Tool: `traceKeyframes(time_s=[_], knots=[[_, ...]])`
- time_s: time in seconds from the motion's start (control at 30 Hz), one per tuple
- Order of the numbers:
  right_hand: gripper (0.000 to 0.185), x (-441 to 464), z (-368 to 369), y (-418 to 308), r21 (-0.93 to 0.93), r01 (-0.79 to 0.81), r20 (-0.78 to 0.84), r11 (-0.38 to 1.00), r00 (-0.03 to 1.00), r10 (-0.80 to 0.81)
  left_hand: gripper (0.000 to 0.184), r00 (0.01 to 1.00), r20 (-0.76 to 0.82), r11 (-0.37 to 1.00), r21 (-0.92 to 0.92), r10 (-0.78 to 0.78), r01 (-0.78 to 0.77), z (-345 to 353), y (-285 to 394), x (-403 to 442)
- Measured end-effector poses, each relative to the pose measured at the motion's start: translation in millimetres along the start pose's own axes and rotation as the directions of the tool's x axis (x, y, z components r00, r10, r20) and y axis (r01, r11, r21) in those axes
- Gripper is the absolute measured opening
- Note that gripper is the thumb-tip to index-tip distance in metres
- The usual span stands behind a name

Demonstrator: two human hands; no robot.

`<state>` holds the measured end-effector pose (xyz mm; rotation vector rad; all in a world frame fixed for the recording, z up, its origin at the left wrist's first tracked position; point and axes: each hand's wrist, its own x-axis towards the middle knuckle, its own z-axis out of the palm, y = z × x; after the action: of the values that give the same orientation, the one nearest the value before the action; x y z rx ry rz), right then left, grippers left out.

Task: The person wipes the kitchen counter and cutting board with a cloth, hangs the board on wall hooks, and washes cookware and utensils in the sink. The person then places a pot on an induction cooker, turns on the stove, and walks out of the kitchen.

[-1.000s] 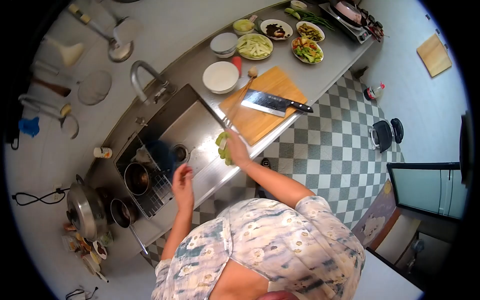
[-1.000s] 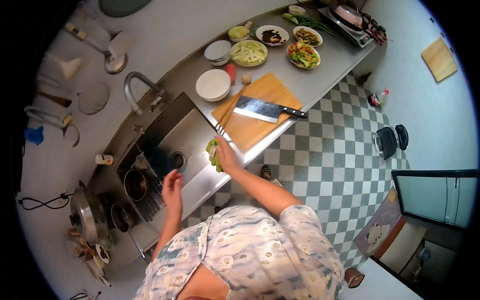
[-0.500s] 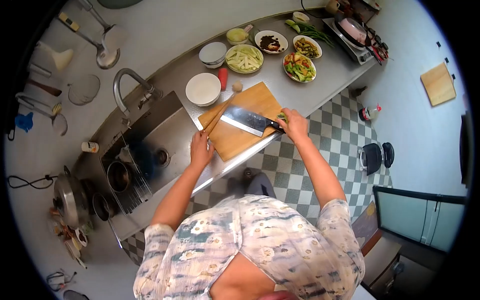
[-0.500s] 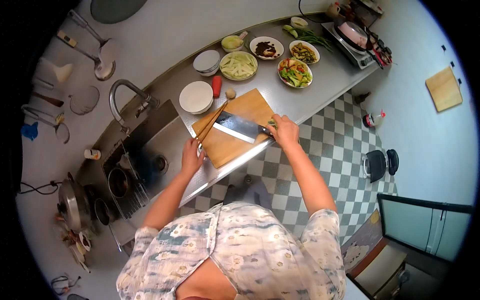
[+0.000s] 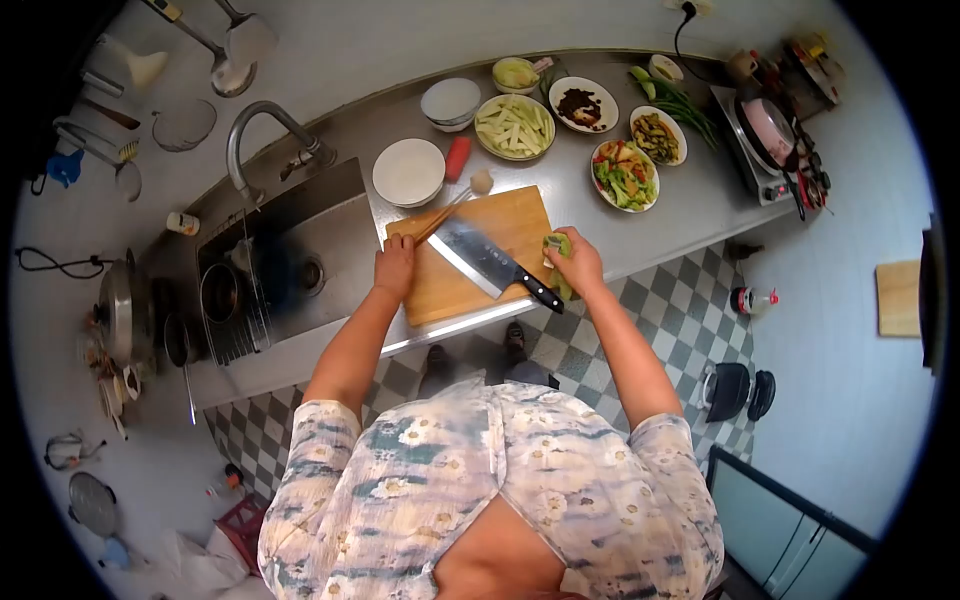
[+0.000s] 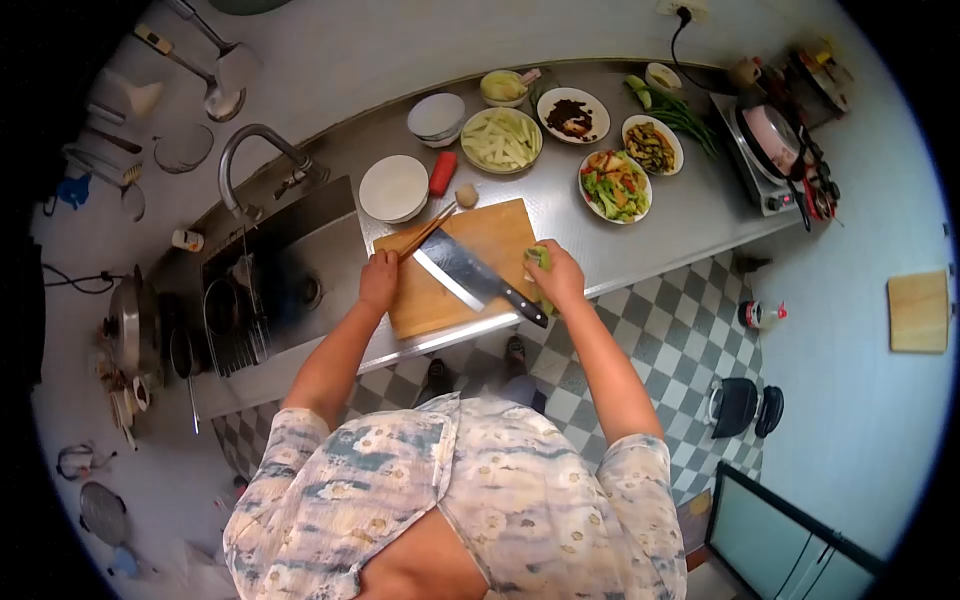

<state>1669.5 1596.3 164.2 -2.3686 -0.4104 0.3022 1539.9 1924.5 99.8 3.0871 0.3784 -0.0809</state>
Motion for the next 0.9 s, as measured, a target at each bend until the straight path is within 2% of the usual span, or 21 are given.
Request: traceKeyframes(time_s=[0.03,0.07,0.1,0.13,0.2,0.27,0.3,0.37,0.4,0.43,0.5,0.53,0.57,0.67,0.73,0.77,0.8,0.9], knots=[[0.044,8.6,-1.5,3.5,0.112,-0.055,0.042,0.992,0.998,0.051,0.016,1.0,-0.015,0.998,-0.06,-0.027,0.026,0.9,0.3,-3.6],[0.045,18.4,-2.1,8.9,0.414,-0.156,0.158,0.897,0.983,0.098,0.015,0.998,-0.029,0.992,-0.119,-0.056,0.052,2.0,0.7,-11.4],[0.047,28.2,-1.6,15.1,0.654,-0.278,0.287,0.704,0.952,0.109,0.014,0.995,-0.043,0.981,-0.178,-0.088,0.079,4.3,2.0,-21.9],[0.048,34.7,-0.1,16.8,0.805,-0.403,0.412,0.436,0.908,0.079,0.012,0.993,-0.051,0.948,-0.305,-0.109,0.088,5.3,4.8,-36.6],[0.047,37.4,-1.8,-0.4,0.815,-0.473,0.501,0.334,0.865,0.003,0.015,0.985,-0.077,0.84,-0.536,-0.152,0.087,5.3,13.0,-67.4],[0.042,33.6,12.8,-24.6,0.823,-0.522,0.55,0.223,0.831,-0.085,0.024,0.97,0.054,0.547,-0.817,-0.239,0.181,-31.3,37.1,-88.7],[0.043,28.7,26.5,-39.1,0.792,-0.594,0.606,0.139,0.793,-0.063,0.029,0.958,0.124,0.359,-0.908,-0.26,0.215,-53.2,51.7,-93.4],[0.043,13.2,54.2,-81.5,0.81,-0.585,0.586,0.044,0.801,-0.124,0.035,0.91,0.309,-0.088,-0.951,-0.276,0.296,-86.7,72.8,-87.8],[0.038,5.2,71.2,-100.3,0.828,-0.556,0.558,0.065,0.809,-0.187,0.038,0.886,0.396,-0.309,-0.897,-0.241,0.317,-94.2,76.9,-86.3],[0.034,-2.2,88.8,-116.2,0.85,-0.521,0.523,0.081,0.816,-0.245,0.038,0.876,0.388,-0.255,-0.912,-0.287,0.32,-90.8,77.0,-86.1],[0.033,-11.5,134.9,-128.0,0.841,-0.535,0.538,0.074,0.816,-0.212,0.039,0.862,0.363,-0.145,-0.932,-0.353,0.334,-78.0,80.8,-83.9],[0.036,-16.9,145.6,-142.1,0.896,-0.438,0.443,0.07,0.88,-0.171,0.039,0.876,0.324,-0.104,-0.946,-0.358,0.308,-87.0,76.0,-89.5],[0.039,-19.3,152.6,-156.3,0.94,-0.335,0.342,0.072,0.93,-0.133,0.04,0.851,0.401,-0.162,-0.916,-0.338,0.367,-102.8,71.0,-95.8],[0.041,-31.2,161.7,-187.7,0.948,-0.141,0.151,0.286,0.988,-0.015,0.038,0.831,0.501,-0.301,-0.853,-0.24,0.427,-127.1,53.0,-111.3],[0.047,-32.4,160.9,-200.4,0.952,-0.133,0.106,0.277,0.988,0.11,0.038,0.833,0.529,-0.351,-0.82,-0.162,0.452,-130.4,42.3,-117.4],[0.05,-31.8,163.3,-203.7,0.954,-0.13,0.084,0.272,0.981,0.174,0.038,0.822,0.556,-0.331,-0.805,-0.127,0.493,-129.8,42.6,-122.0],[0.044,-8.1,192.9,-180.3,0.915,-0.097,-0.007,0.392,0.967,0.256,0.038,0.808,0.582,-0.31,-0.787,-0.09,0.533,-128.4,44.6,-127.8],[0.051,24.6,170.9,-147.8,0.989,-0.141,0.12,0.054,0.951,0.286,0.039,0.785,0.617,-0.244,-0.755,0.046,0.608,-125.4,54.9,-141.1]])
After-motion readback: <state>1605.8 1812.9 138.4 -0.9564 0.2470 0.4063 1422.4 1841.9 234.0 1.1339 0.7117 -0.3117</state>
